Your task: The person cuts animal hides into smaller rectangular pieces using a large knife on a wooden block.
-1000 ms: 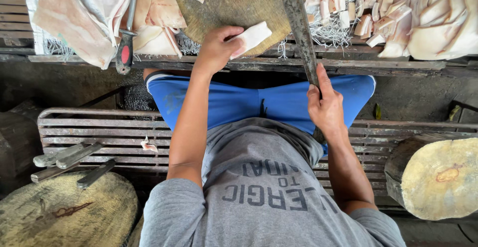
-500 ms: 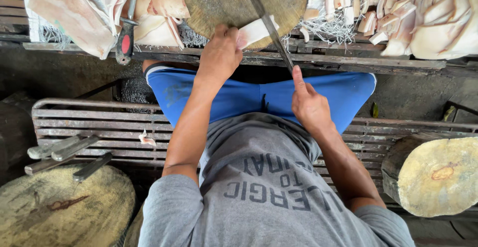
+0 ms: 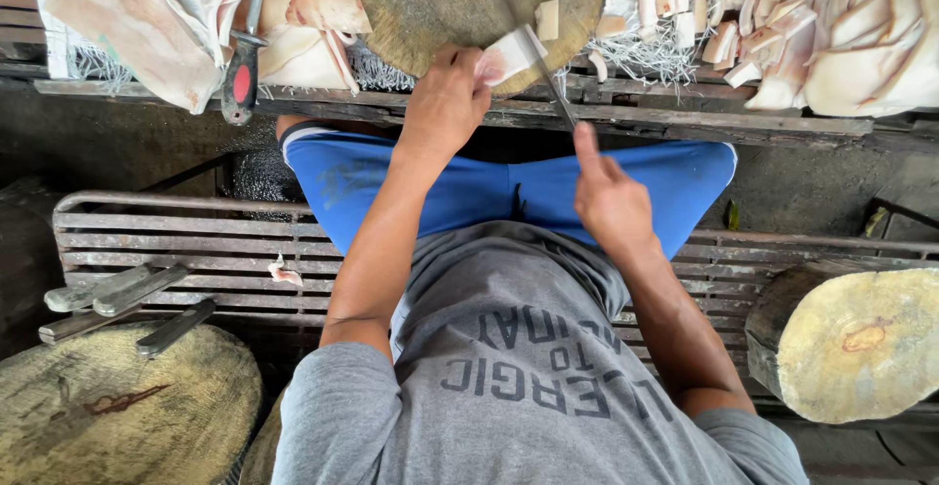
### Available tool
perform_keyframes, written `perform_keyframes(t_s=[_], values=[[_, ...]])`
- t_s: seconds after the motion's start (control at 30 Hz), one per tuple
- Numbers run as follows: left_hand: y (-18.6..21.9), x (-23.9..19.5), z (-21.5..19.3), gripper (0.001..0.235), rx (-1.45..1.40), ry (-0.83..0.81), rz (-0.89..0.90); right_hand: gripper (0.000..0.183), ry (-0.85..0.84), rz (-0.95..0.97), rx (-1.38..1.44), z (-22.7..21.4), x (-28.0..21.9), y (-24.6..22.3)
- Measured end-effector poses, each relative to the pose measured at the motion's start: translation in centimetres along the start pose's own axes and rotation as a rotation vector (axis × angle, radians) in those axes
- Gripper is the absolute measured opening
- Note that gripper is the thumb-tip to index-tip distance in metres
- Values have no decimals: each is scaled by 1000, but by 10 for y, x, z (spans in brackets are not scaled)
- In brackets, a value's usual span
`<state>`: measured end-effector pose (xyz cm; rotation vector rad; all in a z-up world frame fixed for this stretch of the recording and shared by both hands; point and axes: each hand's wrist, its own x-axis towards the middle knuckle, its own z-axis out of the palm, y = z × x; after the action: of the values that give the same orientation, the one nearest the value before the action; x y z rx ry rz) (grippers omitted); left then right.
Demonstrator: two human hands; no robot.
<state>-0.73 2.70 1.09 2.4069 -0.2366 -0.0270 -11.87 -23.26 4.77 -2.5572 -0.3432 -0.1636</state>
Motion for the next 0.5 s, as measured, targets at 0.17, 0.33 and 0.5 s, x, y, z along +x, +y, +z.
perform_keyframes(t_s=[0.17,0.33,0.5], values=[[-3,4,-2,31,-17,48,39,65,-23,6,29,-14,5,3],[-1,4,10,32,-51,69,18,59,256,-2,273,-37,-13,3],[1,8,9,32,-43,24,-28,65,27,63,20,-1,-1,1]])
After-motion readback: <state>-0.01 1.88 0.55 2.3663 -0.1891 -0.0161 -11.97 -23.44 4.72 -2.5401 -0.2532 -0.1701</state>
